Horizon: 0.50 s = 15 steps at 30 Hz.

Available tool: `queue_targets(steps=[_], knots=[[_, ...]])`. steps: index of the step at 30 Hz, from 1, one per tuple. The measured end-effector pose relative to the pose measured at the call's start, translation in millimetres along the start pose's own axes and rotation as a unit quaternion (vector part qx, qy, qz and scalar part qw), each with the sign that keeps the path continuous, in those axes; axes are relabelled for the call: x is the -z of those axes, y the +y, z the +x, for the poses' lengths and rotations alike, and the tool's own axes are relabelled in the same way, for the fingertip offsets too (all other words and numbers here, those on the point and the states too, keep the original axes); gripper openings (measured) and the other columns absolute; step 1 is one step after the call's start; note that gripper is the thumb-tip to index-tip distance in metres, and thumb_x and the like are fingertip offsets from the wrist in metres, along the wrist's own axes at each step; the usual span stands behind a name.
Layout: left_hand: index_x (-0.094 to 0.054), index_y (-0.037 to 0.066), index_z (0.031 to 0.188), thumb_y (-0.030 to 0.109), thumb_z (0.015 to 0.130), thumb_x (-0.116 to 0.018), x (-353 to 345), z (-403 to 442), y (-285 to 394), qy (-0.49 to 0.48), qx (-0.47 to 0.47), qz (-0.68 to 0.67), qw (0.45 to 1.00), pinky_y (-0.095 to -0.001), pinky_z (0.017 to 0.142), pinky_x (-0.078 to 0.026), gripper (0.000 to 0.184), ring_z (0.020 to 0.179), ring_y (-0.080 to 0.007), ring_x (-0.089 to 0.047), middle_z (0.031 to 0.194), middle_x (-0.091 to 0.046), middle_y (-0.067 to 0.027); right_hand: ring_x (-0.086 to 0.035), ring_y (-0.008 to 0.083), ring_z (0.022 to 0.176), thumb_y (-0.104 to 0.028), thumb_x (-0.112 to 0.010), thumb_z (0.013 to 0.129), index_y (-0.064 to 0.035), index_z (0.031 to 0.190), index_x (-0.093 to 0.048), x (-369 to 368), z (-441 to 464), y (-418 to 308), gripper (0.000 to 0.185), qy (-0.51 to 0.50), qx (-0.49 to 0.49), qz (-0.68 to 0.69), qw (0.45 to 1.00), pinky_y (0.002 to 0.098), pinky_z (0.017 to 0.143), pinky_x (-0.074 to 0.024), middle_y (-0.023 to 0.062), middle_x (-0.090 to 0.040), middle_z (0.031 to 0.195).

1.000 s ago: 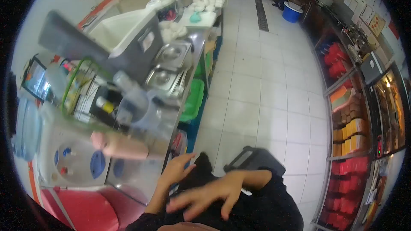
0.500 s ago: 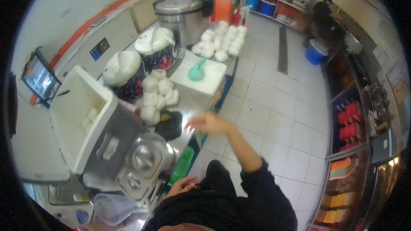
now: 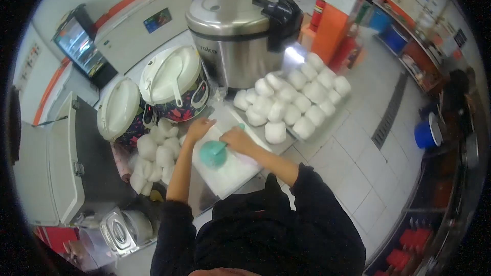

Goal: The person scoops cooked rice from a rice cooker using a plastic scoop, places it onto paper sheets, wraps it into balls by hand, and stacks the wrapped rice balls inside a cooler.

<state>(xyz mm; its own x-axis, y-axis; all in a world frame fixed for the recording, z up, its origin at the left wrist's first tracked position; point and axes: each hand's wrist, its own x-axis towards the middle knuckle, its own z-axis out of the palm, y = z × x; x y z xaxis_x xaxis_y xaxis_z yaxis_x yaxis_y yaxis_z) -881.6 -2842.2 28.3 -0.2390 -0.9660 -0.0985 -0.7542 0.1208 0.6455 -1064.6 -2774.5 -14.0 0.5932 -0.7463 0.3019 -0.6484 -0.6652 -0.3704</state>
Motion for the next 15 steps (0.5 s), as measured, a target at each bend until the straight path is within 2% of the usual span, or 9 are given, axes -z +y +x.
queue_targets(steps=[2, 5, 8, 10, 11, 12, 13, 14, 15], knots=[[-0.062, -0.007, 0.083, 0.041, 0.076, -0.061, -16.9, 55.1, 7.5, -0.211, 0.04, 0.097, 0.972, -0.0342, 0.072, -0.046, 0.049, 0.084, -0.0247, -0.062, 0.077, -0.062, -0.0204, -0.057, 0.0177, 0.09, -0.012, -0.067, 0.061, -0.014, 0.092, -0.06, 8.6, -6.5, -0.8, 0.032, 0.069, 0.067, 0.006, 0.995, 0.0405, 0.086, -0.0378, 0.0015, -0.06, 0.093], [-0.06, -0.008, 0.089, 0.037, 0.08, -0.057, -9.8, 54.6, 19.8, -0.275, 0.039, -0.028, 0.96, -0.0344, 0.069, -0.048, 0.047, 0.081, -0.0234, -0.062, 0.083, -0.062, -0.0193, -0.058, 0.0197, 0.087, -0.012, -0.065, 0.066, -0.0134, 0.092, -0.061, 48.4, -17.1, -4.1, 0.026, 0.134, 0.091, 0.081, 0.983, 0.0409, 0.087, -0.0378, 0.0025, -0.06, 0.083], [-0.058, -0.008, 0.094, 0.031, 0.082, -0.054, -3.5, 10.2, -6.5, -0.114, 0.061, -0.376, 0.918, -0.0322, 0.063, -0.049, 0.041, 0.074, -0.0221, -0.063, 0.086, -0.061, -0.0162, -0.058, 0.0218, 0.087, -0.011, -0.064, 0.071, -0.0127, 0.099, -0.06, 102.7, -40.7, 16.0, 0.029, 0.151, 0.1, 0.127, 0.975, 0.0405, 0.087, -0.0396, 0.0069, -0.06, 0.086], [-0.056, -0.006, 0.094, 0.024, 0.083, -0.051, -5.6, -32.2, -33.7, 0.01, 0.136, -0.38, 0.915, -0.0288, 0.06, -0.049, 0.033, 0.066, -0.0212, -0.063, 0.089, -0.06, -0.0142, -0.057, 0.0224, 0.092, -0.01, -0.063, 0.074, -0.0078, 0.107, -0.057, 139.4, -57.2, 32.3, 0.034, 0.193, 0.015, 0.318, 0.928, 0.0377, 0.086, -0.0417, 0.0092, -0.059, 0.098], [-0.055, -0.006, 0.092, 0.023, 0.083, -0.05, -8.2, -52.2, -42.8, 0.024, 0.168, -0.391, 0.905, -0.0282, 0.058, -0.048, 0.031, 0.063, -0.0205, -0.062, 0.085, -0.06, -0.0139, -0.058, 0.0217, 0.089, -0.011, -0.058, 0.078, -0.0032, 0.109, -0.055, 128.0, -73.3, 63.2, 0.032, 0.27, -0.035, 0.199, 0.941, 0.0344, 0.083, -0.0439, 0.01, -0.06, 0.097], [-0.055, -0.006, 0.089, 0.022, 0.083, -0.049, -9.8, -71.1, -49.9, 0.036, 0.199, -0.399, 0.894, -0.0276, 0.056, -0.048, 0.029, 0.061, -0.0198, -0.061, 0.081, -0.059, -0.0136, -0.057, 0.0202, 0.084, -0.016, -0.052, 0.082, -0.002, 0.106, -0.054, 114.6, -95.0, 101.5, 0.027, 0.344, -0.1, 0.241, 0.902, 0.0324, 0.078, -0.0449, 0.0094, -0.059, 0.095], [-0.055, -0.005, 0.087, 0.021, 0.083, -0.048, -10.5, -87.3, -54.8, 0.046, 0.23, -0.406, 0.883, -0.027, 0.054, -0.048, 0.028, 0.058, -0.0191, -0.061, 0.078, -0.059, -0.0134, -0.056, 0.0187, 0.078, -0.021, -0.045, 0.087, -0.0008, 0.103, -0.053, 101.3, -116.4, 139.7, 0.027, 0.419, -0.155, 0.286, 0.848, 0.0304, 0.073, -0.0459, 0.0087, -0.058, 0.093], [-0.054, -0.005, 0.086, 0.021, 0.083, -0.047, -12.8, -99.0, -59.0, 0.04, 0.249, -0.386, 0.888, -0.0269, 0.052, -0.048, 0.027, 0.056, -0.0187, -0.06, 0.073, -0.059, -0.0125, -0.053, 0.0165, 0.07, -0.029, -0.037, 0.092, -0.0029, 0.095, -0.053, 99.4, -128.7, 164.7, 0.031, 0.469, -0.219, 0.477, 0.711, 0.0297, 0.065, -0.0457, 0.0067, -0.056, 0.089], [-0.054, -0.004, 0.085, 0.021, 0.083, -0.047, -16.2, -106.0, -63.2, 0.033, 0.265, -0.366, 0.891, -0.0268, 0.05, -0.047, 0.026, 0.054, -0.0183, -0.059, 0.069, -0.058, -0.0117, -0.052, 0.0163, 0.066, -0.021, -0.041, 0.088, -0.0022, 0.091, -0.053, 144.3, -105.1, 134.7, 0.023, 0.446, -0.207, 0.431, 0.756, 0.0284, 0.061, -0.0438, 0.0068, -0.054, 0.08]])
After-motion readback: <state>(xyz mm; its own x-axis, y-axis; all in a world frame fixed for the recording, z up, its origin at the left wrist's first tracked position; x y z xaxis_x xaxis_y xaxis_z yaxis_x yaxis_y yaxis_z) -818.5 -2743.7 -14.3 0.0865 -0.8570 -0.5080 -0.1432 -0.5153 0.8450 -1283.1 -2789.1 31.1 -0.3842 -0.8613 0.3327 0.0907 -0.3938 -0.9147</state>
